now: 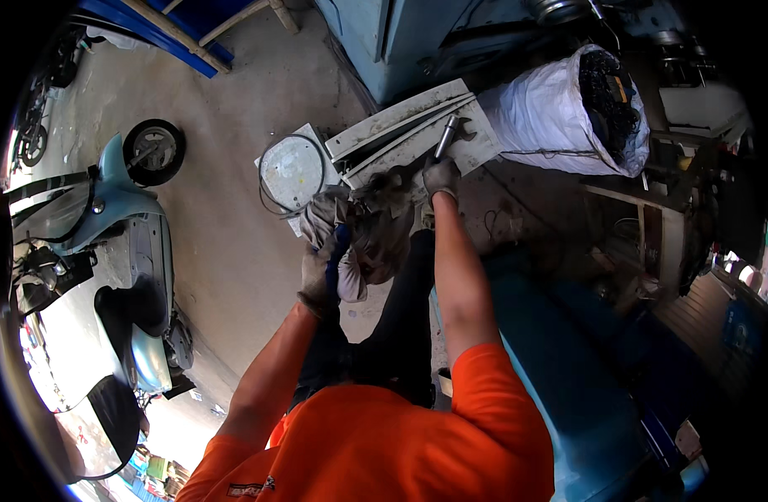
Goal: The person operates a milling machine, using a handheld oil can to lubricate the spindle and work area. They adjust the machine's controls and levers, then use a brush to sweep metal shavings into a collection bag. Finally, they wipe a cylindrical metal part with a cloth.
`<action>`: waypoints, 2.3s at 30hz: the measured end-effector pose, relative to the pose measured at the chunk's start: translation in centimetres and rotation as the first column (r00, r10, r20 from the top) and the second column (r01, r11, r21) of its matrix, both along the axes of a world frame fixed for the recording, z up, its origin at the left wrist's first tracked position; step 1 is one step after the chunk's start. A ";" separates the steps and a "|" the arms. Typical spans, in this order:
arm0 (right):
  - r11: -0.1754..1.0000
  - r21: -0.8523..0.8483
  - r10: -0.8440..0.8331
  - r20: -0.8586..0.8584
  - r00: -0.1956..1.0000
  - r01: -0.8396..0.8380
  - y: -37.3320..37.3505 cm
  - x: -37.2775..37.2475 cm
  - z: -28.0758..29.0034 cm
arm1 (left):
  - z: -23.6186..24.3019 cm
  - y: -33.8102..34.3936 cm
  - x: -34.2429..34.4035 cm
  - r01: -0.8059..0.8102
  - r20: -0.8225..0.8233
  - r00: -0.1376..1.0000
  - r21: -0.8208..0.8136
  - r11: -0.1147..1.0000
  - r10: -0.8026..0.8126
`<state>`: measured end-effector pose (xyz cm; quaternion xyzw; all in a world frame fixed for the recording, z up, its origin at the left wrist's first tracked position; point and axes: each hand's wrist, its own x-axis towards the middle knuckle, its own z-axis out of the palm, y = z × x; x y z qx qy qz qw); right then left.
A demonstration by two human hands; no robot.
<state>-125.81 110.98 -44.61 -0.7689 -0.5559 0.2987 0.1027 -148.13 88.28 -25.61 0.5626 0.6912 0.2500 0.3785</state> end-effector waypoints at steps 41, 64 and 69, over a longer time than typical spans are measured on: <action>0.676 0.274 -0.152 -0.857 0.493 0.684 -56.3 -20.6 30.8 | 10.7 -23.9 -10.3 0.572 0.777 -0.444 -0.138 0.809 0.446; 0.363 0.641 -0.603 -0.392 0.695 0.676 -88.5 -19.7 41.5 | 19.3 -49.3 -5.7 0.969 0.807 -0.153 0.237 0.074 -0.571; -0.065 0.523 -0.648 -0.670 0.362 0.850 -95.9 -20.3 40.2 | 20.5 -56.6 -2.8 0.968 0.747 -0.015 0.178 0.178 -0.664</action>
